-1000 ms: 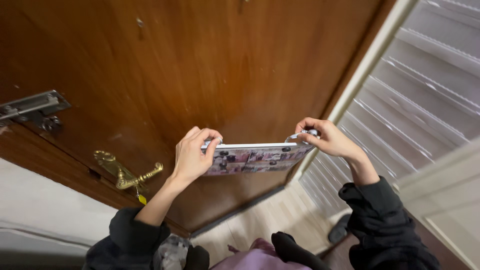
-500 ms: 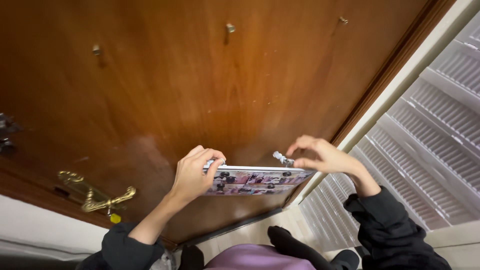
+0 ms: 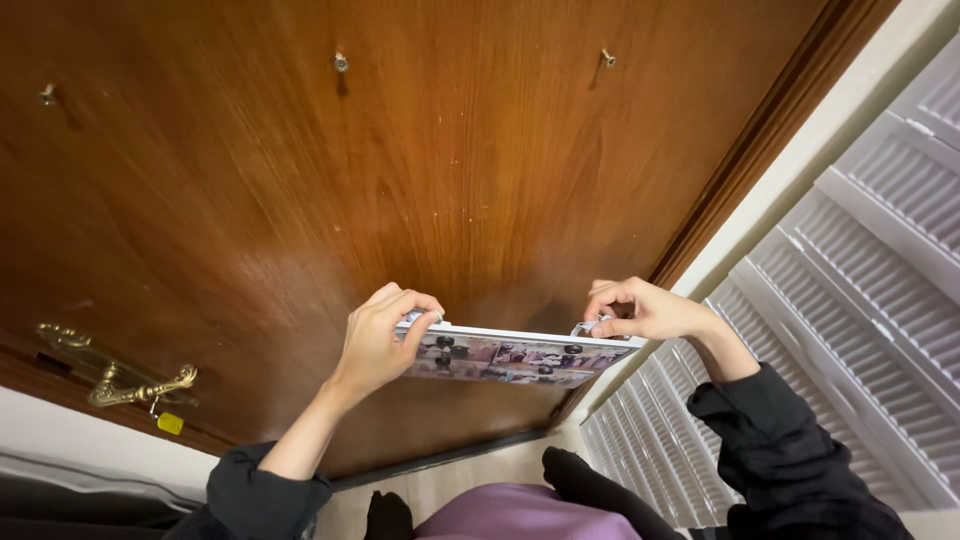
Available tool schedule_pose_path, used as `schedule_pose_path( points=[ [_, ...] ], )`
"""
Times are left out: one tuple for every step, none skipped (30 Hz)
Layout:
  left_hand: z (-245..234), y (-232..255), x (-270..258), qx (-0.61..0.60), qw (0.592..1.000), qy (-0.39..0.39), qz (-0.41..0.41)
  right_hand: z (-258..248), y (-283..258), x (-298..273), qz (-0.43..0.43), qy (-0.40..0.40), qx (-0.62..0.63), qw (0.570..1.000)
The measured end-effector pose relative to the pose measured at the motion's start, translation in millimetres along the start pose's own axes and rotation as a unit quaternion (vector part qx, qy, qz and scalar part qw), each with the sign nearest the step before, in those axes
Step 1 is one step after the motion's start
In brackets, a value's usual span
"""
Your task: The person positions a photo collage frame on a wooden door, uses a ruler to check alignment, and secures it with two white clips. They adjust the clips and the frame to ensure it is straight and firmly attached to the door.
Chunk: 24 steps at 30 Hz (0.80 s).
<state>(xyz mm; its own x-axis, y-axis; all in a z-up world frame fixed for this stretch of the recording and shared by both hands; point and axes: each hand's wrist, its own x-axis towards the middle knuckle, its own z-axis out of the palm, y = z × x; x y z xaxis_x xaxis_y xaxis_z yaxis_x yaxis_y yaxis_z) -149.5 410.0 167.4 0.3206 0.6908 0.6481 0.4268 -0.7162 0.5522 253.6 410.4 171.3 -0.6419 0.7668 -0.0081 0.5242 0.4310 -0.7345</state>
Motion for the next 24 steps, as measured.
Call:
schedule_pose_path(
  points=[
    [3,1,-1,-0.003,1.0,0.005,-0.004,-3,1,-2,-0.02,0.01,0.002,1.0],
    [5,1,-2,-0.006,1.0,0.008,-0.006,-4,1,-5,-0.04,0.021,0.005,0.999],
    [6,1,-2,-0.009,1.0,0.011,-0.009,-4,1,-7,-0.06,0.032,0.007,0.998],
    [6,1,-1,-0.011,1.0,0.01,-0.008,-4,0,-7,-0.012,0.028,0.033,0.999],
    [5,0,-1,-0.012,1.0,0.01,-0.007,-4,0,-6,0.035,0.023,0.059,0.997],
    [5,-2,-1,-0.016,1.0,0.006,-0.006,0,-1,-7,0.085,0.02,0.087,0.992],
    [4,-4,-1,-0.015,1.0,0.003,-0.005,3,-1,-8,0.091,0.022,0.102,0.99],
    [3,-6,0,-0.014,1.0,-0.001,-0.003,7,-2,-9,0.098,0.027,0.117,0.988],
    [2,-9,1,-0.014,1.0,-0.006,-0.001,11,-3,-9,0.104,0.031,0.133,0.985],
    [0,-11,3,-0.016,1.0,-0.015,-0.001,15,-4,-9,0.125,0.034,0.163,0.978],
    [-2,-14,4,-0.018,1.0,-0.023,0.0,18,-6,-10,0.144,0.037,0.194,0.97],
    [-4,-17,6,-0.022,0.999,-0.034,0.002,23,-8,-12,0.165,0.042,0.226,0.959],
    [-7,-20,8,-0.028,0.999,-0.037,0.013,29,-11,-14,0.163,0.054,0.222,0.96],
    [-10,-23,9,-0.037,0.998,-0.04,0.026,36,-15,-17,0.163,0.067,0.218,0.96],
    [-13,-27,11,-0.046,0.997,-0.044,0.038,44,-18,-18,0.163,0.08,0.213,0.96],
    [-15,-31,12,-0.052,0.996,-0.053,0.042,53,-23,-22,0.168,0.099,0.22,0.956],
    [-18,-35,12,-0.058,0.995,-0.063,0.047,62,-28,-25,0.173,0.118,0.226,0.951],
    [-20,-38,13,-0.064,0.994,-0.072,0.051,71,-33,-28,0.178,0.137,0.231,0.947],
    [-23,-42,13,-0.071,0.992,-0.08,0.06,81,-39,-30,0.189,0.16,0.25,0.936],
    [-25,-45,13,-0.079,0.991,-0.089,0.067,92,-45,-33,0.2,0.184,0.268,0.924],
    [-27,-47,12,-0.088,0.989,-0.097,0.075,104,-51,-37,0.211,0.207,0.287,0.911],
    [-29,-49,10,-0.095,0.986,-0.108,0.079,117,-58,-41,0.231,0.228,0.303,0.896],
    [-30,-51,8,-0.103,0.984,-0.118,0.083,131,-65,-47,0.25,0.249,0.318,0.88],
    [-31,-52,7,-0.11,0.981,-0.128,0.09,144,-72,-52,0.268,0.272,0.333,0.862]
  ],
)
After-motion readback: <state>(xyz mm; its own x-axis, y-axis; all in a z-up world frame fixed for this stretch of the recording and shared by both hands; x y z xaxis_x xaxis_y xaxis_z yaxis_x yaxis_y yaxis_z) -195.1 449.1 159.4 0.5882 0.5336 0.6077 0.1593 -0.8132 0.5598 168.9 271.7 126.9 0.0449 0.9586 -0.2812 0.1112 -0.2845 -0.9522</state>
